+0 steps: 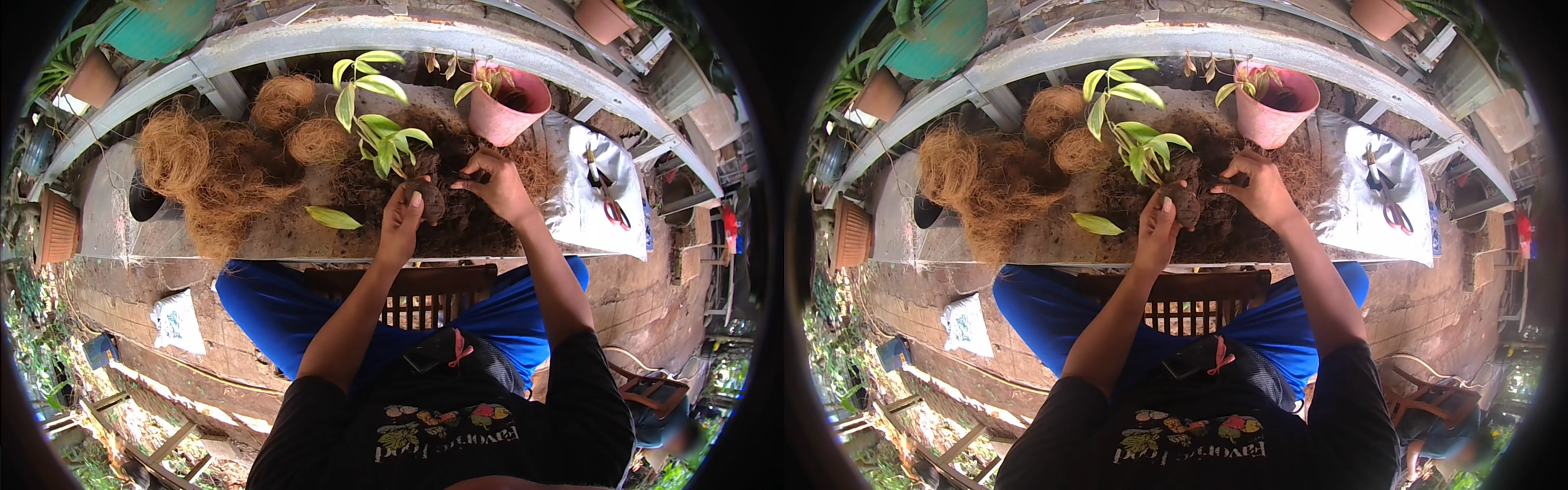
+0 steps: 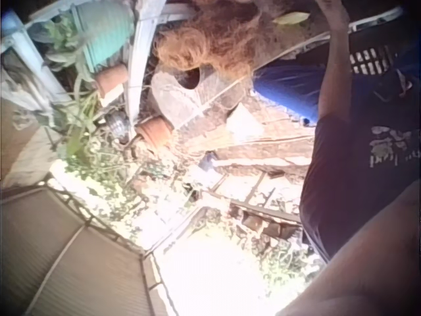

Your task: The person sits cross-legged and packs coconut coir around the roots of a small potted plant, shaping it into a ball by hand. They repeatedly add and compress the coir, rotating the plant to ensure even coverage.

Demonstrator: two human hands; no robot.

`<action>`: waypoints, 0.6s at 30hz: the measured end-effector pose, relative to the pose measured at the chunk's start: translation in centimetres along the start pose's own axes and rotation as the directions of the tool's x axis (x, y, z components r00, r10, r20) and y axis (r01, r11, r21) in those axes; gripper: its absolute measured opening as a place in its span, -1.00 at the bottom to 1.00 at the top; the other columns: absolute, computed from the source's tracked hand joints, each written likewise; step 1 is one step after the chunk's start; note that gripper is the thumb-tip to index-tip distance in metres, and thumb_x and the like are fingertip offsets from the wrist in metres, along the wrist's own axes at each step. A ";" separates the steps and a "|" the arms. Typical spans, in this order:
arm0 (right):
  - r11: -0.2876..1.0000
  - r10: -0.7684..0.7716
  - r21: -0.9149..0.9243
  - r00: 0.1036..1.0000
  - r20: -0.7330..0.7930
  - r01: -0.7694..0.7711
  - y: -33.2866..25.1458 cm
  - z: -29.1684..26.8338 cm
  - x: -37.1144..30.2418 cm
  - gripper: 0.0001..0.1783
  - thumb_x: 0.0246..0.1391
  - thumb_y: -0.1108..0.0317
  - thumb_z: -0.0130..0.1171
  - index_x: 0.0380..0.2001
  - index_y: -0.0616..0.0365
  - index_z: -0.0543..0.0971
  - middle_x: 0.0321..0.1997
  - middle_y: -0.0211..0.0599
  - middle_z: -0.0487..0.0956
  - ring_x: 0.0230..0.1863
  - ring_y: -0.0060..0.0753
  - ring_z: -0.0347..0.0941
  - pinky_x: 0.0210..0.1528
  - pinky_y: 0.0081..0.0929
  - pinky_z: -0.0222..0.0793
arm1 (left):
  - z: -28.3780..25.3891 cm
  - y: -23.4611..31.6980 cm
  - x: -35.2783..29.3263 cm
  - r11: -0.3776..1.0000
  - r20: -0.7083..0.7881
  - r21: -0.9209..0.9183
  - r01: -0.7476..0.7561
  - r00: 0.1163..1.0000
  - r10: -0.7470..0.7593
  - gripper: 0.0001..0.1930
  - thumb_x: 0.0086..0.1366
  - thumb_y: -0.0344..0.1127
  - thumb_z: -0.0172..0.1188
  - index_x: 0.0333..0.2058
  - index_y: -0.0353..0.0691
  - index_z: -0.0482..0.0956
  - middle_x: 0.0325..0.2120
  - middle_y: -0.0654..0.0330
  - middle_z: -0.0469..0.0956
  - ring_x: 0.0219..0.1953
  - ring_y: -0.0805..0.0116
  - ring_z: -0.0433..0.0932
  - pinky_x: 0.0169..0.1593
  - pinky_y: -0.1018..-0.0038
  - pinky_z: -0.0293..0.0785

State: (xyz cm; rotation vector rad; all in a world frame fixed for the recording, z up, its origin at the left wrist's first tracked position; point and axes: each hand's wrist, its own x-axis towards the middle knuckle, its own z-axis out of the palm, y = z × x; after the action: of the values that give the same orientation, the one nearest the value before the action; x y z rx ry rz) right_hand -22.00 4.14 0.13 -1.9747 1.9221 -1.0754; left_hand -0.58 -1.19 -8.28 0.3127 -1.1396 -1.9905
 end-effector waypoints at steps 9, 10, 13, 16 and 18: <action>0.994 0.076 0.073 0.997 -0.002 -0.075 -0.5 0.1 0.0 -0.80 -0.03 0.48 0.47 -0.32 0.27 0.66 -0.29 -0.15 0.69 -0.27 -0.23 0.66 -0.26 -0.33 0.52 | 0.7 0.6 0.1 0.997 -0.049 -0.053 0.053 0.997 -0.055 -0.44 0.60 0.10 -0.30 0.30 -0.19 0.30 -0.16 0.19 0.50 -0.25 0.44 0.51 -0.17 0.41 0.50; 0.993 0.088 0.075 0.996 0.001 -0.088 -0.7 0.1 0.1 -0.81 -0.01 0.48 0.46 -0.31 0.26 0.67 -0.28 -0.15 0.70 -0.26 -0.23 0.66 -0.26 -0.34 0.52 | 0.7 0.5 0.1 0.997 -0.051 -0.050 0.053 0.997 -0.055 -0.44 0.61 0.10 -0.30 0.30 -0.18 0.29 -0.16 0.19 0.50 -0.25 0.44 0.51 -0.17 0.41 0.50; 0.991 0.083 0.102 0.996 0.040 -0.087 -0.7 0.0 0.1 -0.83 0.06 0.48 0.40 -0.25 0.26 0.68 -0.24 -0.14 0.71 -0.24 -0.23 0.67 -0.26 -0.35 0.53 | 0.6 0.5 0.2 0.998 -0.049 -0.035 0.046 0.998 -0.048 -0.45 0.61 0.09 -0.30 0.31 -0.17 0.28 -0.15 0.19 0.50 -0.25 0.45 0.51 -0.17 0.42 0.50; 0.987 0.126 0.093 0.991 0.042 -0.129 -0.6 0.2 -0.2 -0.84 0.12 0.49 0.35 -0.22 0.30 0.68 -0.24 -0.13 0.71 -0.23 -0.35 0.65 -0.19 -0.37 0.53 | 0.7 0.5 0.3 0.998 -0.050 -0.036 0.045 0.998 -0.047 -0.46 0.61 0.08 -0.29 0.30 -0.17 0.29 -0.16 0.19 0.50 -0.25 0.46 0.50 -0.17 0.43 0.50; 0.979 0.168 0.117 0.986 0.019 -0.170 -0.4 0.5 -0.3 -0.82 0.14 0.46 0.34 -0.19 0.27 0.68 -0.19 -0.12 0.72 -0.22 -0.26 0.67 -0.21 -0.36 0.53 | 0.7 0.4 0.3 0.998 -0.058 -0.042 0.051 0.997 -0.054 -0.47 0.61 0.07 -0.28 0.30 -0.16 0.29 -0.16 0.20 0.50 -0.25 0.46 0.50 -0.17 0.44 0.49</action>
State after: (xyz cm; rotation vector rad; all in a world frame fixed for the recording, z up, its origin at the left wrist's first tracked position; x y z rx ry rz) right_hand -21.37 4.35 -0.10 -1.7170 1.9330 -1.1052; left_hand -0.93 -1.07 -7.54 0.3812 -1.0632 -2.0340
